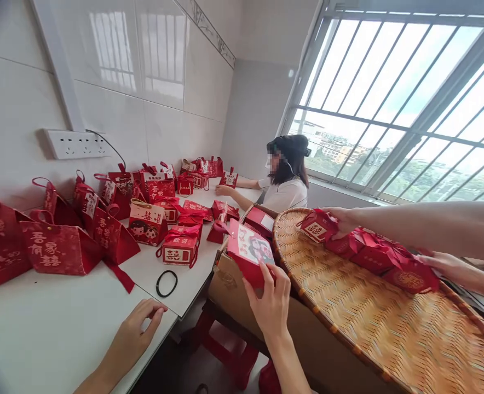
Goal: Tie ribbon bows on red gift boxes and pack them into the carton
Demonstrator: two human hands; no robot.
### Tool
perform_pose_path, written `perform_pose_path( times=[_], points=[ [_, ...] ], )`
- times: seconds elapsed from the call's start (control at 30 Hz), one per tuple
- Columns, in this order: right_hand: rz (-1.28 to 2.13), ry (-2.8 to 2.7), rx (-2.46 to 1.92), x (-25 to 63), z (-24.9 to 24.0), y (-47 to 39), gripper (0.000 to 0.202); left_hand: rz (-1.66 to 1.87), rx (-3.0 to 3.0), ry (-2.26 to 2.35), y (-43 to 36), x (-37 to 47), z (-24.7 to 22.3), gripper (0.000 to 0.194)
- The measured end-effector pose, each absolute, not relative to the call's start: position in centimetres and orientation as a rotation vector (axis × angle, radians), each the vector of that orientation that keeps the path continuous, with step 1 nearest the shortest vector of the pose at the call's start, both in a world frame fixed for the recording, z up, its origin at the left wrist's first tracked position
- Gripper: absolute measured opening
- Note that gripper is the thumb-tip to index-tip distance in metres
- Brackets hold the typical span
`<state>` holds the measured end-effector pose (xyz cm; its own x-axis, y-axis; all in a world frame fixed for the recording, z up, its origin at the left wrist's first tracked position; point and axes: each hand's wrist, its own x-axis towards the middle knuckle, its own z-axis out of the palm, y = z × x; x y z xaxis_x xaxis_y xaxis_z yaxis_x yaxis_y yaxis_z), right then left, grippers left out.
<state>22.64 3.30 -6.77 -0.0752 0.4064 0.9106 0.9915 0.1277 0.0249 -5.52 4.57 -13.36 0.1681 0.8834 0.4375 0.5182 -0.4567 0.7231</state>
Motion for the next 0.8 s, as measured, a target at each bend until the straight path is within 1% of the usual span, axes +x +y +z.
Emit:
perform_pose_path(
  times=[0.33,0.53,0.7,0.8],
  points=[
    [-0.736,-1.540,-1.374,21.9,-7.0,3.9,0.055,1.202,2.068,1.338,4.7,-5.7,-13.4,0.028],
    [-0.640,-1.524,-1.340,20.5,-6.4,5.0,0.052,1.190,2.053,1.382,5.1,-5.8,-13.0,0.026],
    [-0.646,-1.445,-1.382,21.9,-6.0,5.2,0.047,1.168,2.028,1.374,4.8,-5.9,-12.6,0.028],
    [-0.560,-1.335,-1.450,24.0,-6.0,5.0,0.049,1.196,2.008,1.377,5.0,-6.0,-13.0,0.029]
  ],
)
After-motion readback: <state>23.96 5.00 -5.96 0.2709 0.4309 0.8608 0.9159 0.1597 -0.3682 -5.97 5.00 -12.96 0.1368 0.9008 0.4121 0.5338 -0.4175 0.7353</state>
